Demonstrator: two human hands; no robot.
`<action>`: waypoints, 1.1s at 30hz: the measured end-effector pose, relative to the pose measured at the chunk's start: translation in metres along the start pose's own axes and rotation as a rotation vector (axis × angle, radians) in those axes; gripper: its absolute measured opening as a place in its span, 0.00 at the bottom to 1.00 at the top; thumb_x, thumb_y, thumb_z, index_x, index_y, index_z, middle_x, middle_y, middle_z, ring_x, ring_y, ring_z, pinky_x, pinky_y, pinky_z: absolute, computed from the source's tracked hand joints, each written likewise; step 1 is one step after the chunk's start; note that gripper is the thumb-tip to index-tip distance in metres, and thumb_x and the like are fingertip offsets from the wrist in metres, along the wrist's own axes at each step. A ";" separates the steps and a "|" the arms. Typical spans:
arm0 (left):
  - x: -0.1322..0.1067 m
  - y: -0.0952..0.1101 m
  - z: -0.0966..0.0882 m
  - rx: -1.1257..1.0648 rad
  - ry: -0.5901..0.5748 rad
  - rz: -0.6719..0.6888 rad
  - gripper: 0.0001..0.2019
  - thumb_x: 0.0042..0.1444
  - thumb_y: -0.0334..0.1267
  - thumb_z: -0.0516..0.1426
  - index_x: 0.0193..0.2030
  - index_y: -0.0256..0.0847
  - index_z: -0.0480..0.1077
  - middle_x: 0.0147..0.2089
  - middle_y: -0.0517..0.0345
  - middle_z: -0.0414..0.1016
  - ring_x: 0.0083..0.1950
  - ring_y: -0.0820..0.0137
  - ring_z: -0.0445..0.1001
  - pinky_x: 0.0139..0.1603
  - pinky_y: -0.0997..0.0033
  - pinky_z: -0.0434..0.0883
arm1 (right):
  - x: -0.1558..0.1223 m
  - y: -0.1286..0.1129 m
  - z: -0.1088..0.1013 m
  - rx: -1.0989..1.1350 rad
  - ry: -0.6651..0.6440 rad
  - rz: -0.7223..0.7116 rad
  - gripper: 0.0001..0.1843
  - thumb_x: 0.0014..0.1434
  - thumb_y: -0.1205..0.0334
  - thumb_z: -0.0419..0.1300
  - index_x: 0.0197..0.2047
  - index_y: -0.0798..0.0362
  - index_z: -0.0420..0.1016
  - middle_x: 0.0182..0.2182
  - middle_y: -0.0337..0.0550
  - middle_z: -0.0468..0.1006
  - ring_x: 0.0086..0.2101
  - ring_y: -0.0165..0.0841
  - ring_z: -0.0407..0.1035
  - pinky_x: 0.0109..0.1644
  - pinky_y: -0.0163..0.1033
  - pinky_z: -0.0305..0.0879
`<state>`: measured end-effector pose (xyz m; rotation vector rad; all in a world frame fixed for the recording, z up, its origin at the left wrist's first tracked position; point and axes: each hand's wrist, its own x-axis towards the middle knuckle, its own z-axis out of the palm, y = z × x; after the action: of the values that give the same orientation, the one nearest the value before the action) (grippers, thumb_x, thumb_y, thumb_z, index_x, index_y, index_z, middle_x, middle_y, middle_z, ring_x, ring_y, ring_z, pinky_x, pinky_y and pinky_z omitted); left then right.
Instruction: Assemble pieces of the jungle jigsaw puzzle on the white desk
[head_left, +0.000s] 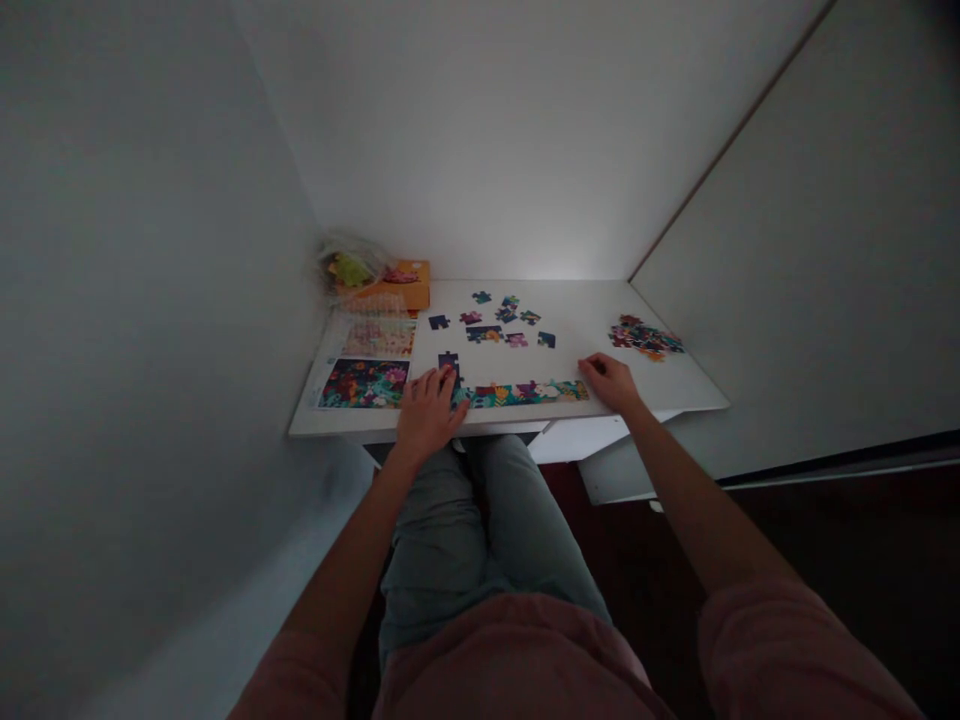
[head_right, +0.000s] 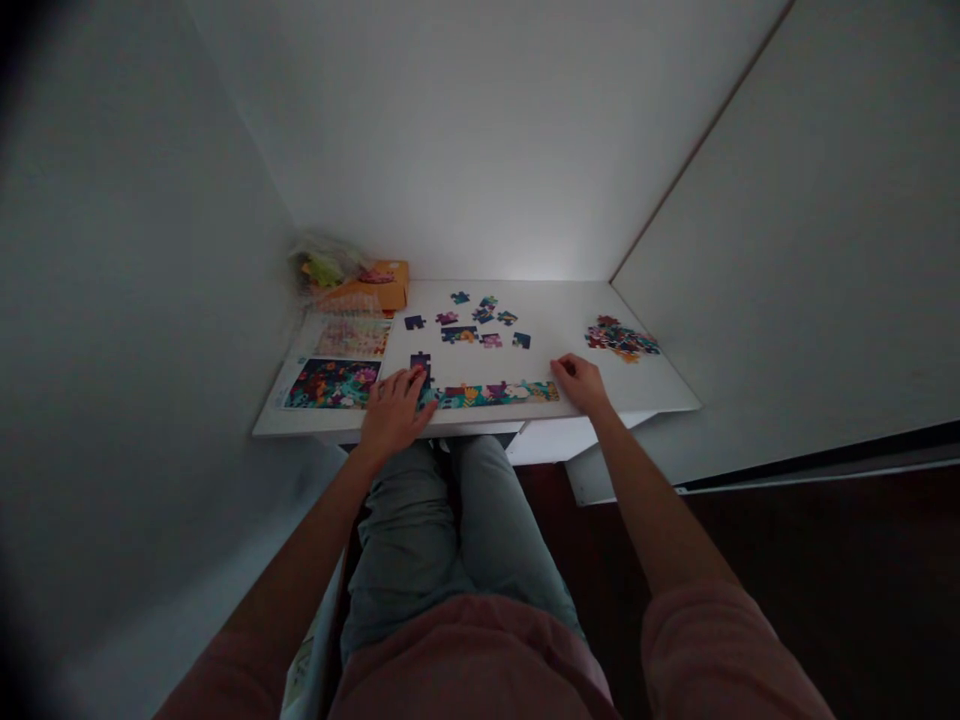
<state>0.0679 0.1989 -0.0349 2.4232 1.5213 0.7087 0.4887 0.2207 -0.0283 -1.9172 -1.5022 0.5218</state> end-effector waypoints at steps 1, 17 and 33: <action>0.000 0.000 0.001 -0.010 0.002 0.003 0.30 0.83 0.55 0.55 0.86 0.56 0.75 0.87 0.49 0.73 0.87 0.36 0.71 0.86 0.23 0.67 | -0.001 -0.002 0.000 -0.003 0.006 0.008 0.14 0.66 0.38 0.62 0.35 0.36 0.74 0.40 0.53 0.89 0.47 0.57 0.80 0.59 0.60 0.75; 0.001 -0.005 0.007 -0.088 0.023 0.013 0.25 0.81 0.48 0.61 0.80 0.49 0.78 0.86 0.38 0.74 0.85 0.31 0.72 0.85 0.14 0.65 | -0.007 -0.008 -0.002 -0.003 -0.012 -0.001 0.17 0.61 0.33 0.65 0.35 0.35 0.74 0.37 0.53 0.88 0.43 0.56 0.77 0.54 0.61 0.72; 0.006 0.009 -0.011 0.106 -0.020 -0.044 0.28 0.79 0.50 0.60 0.83 0.65 0.75 0.84 0.48 0.78 0.84 0.34 0.75 0.79 0.18 0.71 | 0.006 0.007 -0.007 0.147 -0.187 -0.127 0.16 0.71 0.34 0.64 0.41 0.33 0.81 0.44 0.52 0.89 0.45 0.58 0.81 0.57 0.67 0.78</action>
<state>0.0718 0.1994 -0.0203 2.4554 1.6392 0.6076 0.4999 0.2236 -0.0272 -1.6862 -1.6418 0.7494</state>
